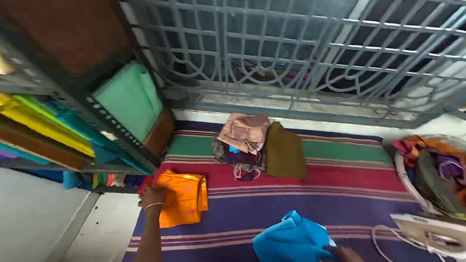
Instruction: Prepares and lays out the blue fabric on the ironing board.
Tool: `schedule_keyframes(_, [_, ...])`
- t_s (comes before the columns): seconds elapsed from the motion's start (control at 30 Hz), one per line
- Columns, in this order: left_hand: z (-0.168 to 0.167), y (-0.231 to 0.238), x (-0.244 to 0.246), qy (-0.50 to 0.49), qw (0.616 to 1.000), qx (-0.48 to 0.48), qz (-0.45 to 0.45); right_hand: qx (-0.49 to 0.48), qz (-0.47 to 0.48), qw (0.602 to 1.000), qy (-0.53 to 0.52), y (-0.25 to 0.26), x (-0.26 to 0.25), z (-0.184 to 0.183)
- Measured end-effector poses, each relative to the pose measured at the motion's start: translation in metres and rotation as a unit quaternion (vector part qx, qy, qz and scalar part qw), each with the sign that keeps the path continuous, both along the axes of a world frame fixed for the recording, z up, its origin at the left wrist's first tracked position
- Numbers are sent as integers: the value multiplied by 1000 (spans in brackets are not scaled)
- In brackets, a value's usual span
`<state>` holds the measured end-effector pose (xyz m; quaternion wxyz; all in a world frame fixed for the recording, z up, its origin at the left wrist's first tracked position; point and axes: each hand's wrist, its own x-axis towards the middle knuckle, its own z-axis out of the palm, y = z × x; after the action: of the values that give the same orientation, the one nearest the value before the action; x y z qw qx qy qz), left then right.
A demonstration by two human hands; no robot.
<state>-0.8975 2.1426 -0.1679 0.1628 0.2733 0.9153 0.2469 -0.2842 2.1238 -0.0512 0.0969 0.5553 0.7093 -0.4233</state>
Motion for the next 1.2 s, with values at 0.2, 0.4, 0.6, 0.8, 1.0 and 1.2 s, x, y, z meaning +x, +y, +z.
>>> schedule_keyframes(0.2, [26,-17,200,-88,917,199,-335,46,15,993,110,28,-10,24])
schedule_keyframes(0.4, [117,-19,366,-264,709,221,-616,112,119,966,199,40,-19,90])
schedule_keyframes(0.6, [177,-10,354,-196,705,2,-682,328,120,895,276,39,30,141])
schedule_keyframes(0.8, [216,-19,340,-105,780,117,-605,493,78,816,291,45,95,210])
schedule_keyframes(1.0, [326,-39,344,110,800,329,-490,478,192,831,209,76,138,260])
schedule_keyframes(1.2, [430,-70,356,358,760,285,-463,558,254,787,75,101,177,327])
